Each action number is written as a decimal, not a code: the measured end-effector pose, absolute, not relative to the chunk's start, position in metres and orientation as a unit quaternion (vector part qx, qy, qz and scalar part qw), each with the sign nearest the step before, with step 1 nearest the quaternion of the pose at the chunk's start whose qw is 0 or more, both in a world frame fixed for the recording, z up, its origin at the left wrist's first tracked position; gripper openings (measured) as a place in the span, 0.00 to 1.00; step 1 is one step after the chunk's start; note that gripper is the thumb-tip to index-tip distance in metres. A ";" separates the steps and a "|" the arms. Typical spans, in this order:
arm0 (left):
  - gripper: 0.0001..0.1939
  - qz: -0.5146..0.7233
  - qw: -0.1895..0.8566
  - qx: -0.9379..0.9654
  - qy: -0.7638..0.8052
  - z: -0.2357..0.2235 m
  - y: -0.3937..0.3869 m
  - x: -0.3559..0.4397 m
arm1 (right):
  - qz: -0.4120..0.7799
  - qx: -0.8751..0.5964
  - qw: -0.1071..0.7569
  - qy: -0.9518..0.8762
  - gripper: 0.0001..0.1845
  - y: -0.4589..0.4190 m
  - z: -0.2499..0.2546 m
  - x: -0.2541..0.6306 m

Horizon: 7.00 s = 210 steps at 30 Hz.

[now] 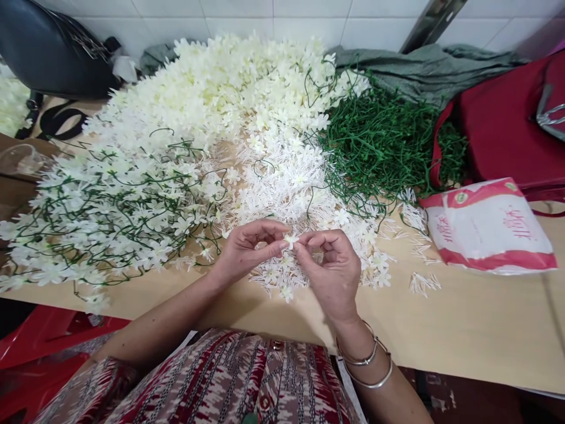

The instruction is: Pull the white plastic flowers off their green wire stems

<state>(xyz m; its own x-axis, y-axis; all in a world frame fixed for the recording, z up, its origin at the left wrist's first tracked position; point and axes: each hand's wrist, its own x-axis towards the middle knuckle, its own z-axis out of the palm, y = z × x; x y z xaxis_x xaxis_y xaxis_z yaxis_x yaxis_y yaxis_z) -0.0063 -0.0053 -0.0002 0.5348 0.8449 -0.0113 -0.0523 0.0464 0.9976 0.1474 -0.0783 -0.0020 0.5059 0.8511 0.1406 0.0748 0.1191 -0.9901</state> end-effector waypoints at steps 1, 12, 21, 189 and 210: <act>0.11 0.349 0.648 0.594 0.326 0.000 -0.005 -0.006 | 0.319 -0.588 0.634 -0.389 0.15 -0.079 -0.003 0.148; 0.07 0.372 0.613 0.629 0.301 0.000 -0.001 -0.006 | 0.386 -0.570 0.634 -0.353 0.15 -0.078 -0.012 0.150; 0.11 0.335 0.705 0.540 0.314 -0.007 -0.006 -0.004 | 0.282 -0.578 0.575 -0.506 0.09 -0.080 -0.009 0.156; 0.18 0.496 0.230 0.739 0.394 -0.023 0.004 -0.015 | 0.260 -0.629 0.464 -0.567 0.06 -0.076 -0.017 0.183; 0.08 0.364 0.034 0.848 0.384 -0.018 -0.007 -0.019 | 0.310 -0.625 0.548 -0.461 0.04 -0.079 -0.012 0.180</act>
<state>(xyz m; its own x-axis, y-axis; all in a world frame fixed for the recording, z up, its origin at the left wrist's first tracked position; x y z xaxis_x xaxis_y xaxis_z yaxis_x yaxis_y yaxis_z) -0.0186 -0.0072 -0.0182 0.4392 0.6763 0.5914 0.6263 -0.7025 0.3381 0.1801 -0.0794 -0.0115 0.3820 0.9168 0.1167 0.2367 0.0250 -0.9713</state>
